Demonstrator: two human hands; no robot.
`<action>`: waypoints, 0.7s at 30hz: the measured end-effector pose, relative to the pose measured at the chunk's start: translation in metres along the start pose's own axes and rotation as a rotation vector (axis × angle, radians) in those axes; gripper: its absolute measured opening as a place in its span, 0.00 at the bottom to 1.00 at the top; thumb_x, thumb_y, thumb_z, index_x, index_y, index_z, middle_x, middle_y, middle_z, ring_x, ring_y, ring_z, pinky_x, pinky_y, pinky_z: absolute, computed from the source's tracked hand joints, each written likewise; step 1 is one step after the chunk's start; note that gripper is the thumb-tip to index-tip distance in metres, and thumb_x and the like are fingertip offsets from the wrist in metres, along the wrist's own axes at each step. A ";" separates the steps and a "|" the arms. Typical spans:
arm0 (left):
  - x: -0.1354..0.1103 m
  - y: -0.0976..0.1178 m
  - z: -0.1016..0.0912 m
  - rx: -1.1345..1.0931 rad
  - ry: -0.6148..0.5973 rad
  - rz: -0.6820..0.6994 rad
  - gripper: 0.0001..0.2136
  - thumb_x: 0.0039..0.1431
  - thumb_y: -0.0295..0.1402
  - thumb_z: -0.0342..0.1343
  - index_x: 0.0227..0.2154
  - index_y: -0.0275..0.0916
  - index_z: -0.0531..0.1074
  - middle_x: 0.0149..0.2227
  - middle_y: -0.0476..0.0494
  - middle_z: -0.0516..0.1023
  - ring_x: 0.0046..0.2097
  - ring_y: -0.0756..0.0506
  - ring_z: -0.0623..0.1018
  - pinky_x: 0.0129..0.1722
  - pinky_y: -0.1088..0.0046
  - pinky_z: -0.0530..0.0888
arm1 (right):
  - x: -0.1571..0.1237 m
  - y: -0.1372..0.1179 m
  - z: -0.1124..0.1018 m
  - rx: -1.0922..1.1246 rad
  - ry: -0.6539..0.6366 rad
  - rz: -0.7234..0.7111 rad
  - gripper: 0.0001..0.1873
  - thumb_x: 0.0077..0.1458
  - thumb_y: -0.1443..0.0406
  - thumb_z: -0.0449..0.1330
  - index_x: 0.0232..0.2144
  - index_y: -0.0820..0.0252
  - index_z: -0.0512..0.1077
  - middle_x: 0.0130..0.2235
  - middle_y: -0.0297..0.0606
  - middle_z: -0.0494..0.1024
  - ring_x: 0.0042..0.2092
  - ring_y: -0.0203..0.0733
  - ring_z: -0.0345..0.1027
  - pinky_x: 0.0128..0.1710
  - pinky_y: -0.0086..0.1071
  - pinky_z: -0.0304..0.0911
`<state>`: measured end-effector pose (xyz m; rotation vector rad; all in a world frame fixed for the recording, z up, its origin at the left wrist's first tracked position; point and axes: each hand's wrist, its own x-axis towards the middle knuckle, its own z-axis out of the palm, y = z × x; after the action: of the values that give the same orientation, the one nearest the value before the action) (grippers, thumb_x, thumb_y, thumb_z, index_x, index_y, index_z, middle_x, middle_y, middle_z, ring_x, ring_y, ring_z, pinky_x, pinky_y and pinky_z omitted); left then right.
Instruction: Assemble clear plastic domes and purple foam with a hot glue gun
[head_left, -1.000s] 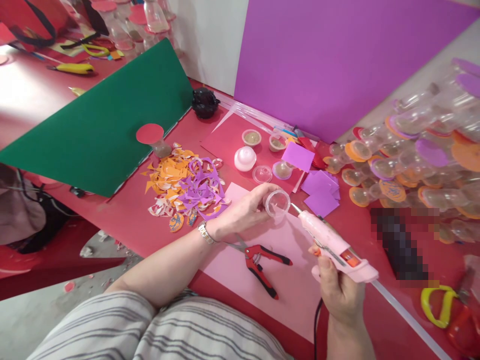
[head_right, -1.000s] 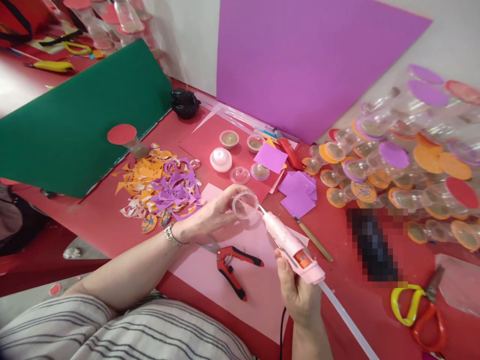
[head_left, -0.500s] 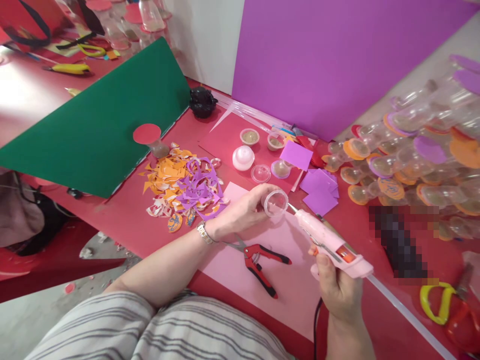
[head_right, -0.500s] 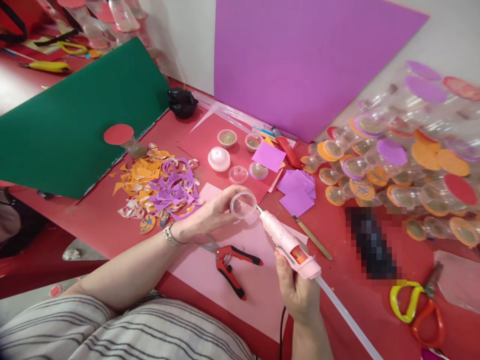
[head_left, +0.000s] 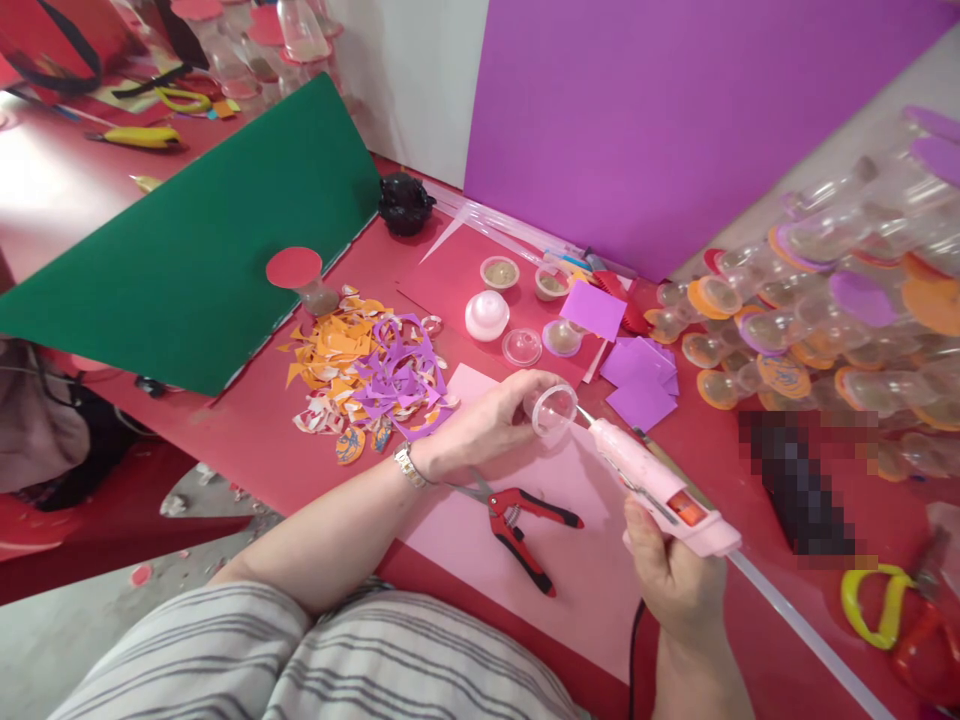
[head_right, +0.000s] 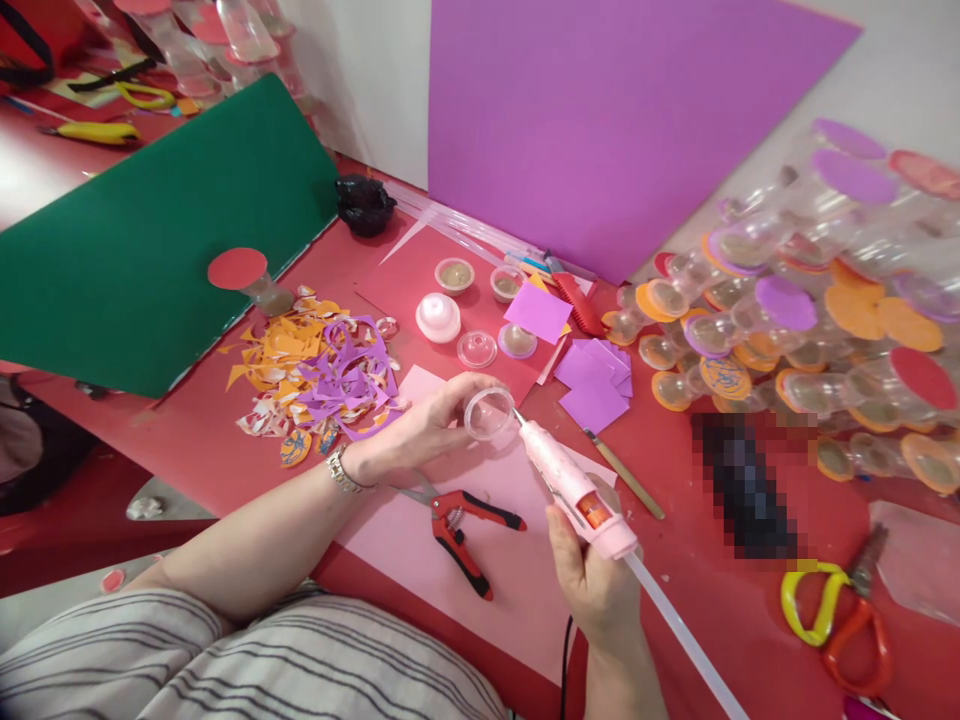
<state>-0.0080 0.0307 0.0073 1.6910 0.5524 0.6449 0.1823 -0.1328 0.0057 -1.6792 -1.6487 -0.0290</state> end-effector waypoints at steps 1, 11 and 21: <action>0.000 0.000 0.000 0.009 0.006 -0.001 0.15 0.60 0.27 0.55 0.50 0.38 0.69 0.49 0.39 0.76 0.46 0.45 0.77 0.47 0.66 0.75 | 0.001 -0.001 0.000 0.000 -0.001 0.005 0.12 0.66 0.57 0.57 0.38 0.61 0.73 0.31 0.43 0.79 0.28 0.42 0.75 0.25 0.31 0.70; -0.002 0.003 0.001 0.018 0.032 -0.048 0.13 0.61 0.29 0.56 0.49 0.39 0.70 0.47 0.41 0.76 0.46 0.45 0.77 0.48 0.67 0.75 | 0.004 -0.001 -0.001 0.000 -0.012 -0.038 0.13 0.67 0.58 0.56 0.33 0.60 0.71 0.28 0.40 0.77 0.26 0.39 0.73 0.22 0.29 0.70; -0.002 -0.012 -0.001 0.087 0.068 -0.005 0.17 0.62 0.32 0.57 0.53 0.41 0.68 0.51 0.40 0.72 0.45 0.45 0.75 0.49 0.65 0.75 | -0.003 -0.001 -0.001 0.185 -0.058 0.099 0.14 0.67 0.56 0.57 0.39 0.60 0.76 0.32 0.43 0.82 0.24 0.39 0.74 0.17 0.27 0.67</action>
<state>-0.0105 0.0328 -0.0043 1.7531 0.6408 0.6858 0.1814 -0.1361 0.0056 -1.6301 -1.5578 0.2158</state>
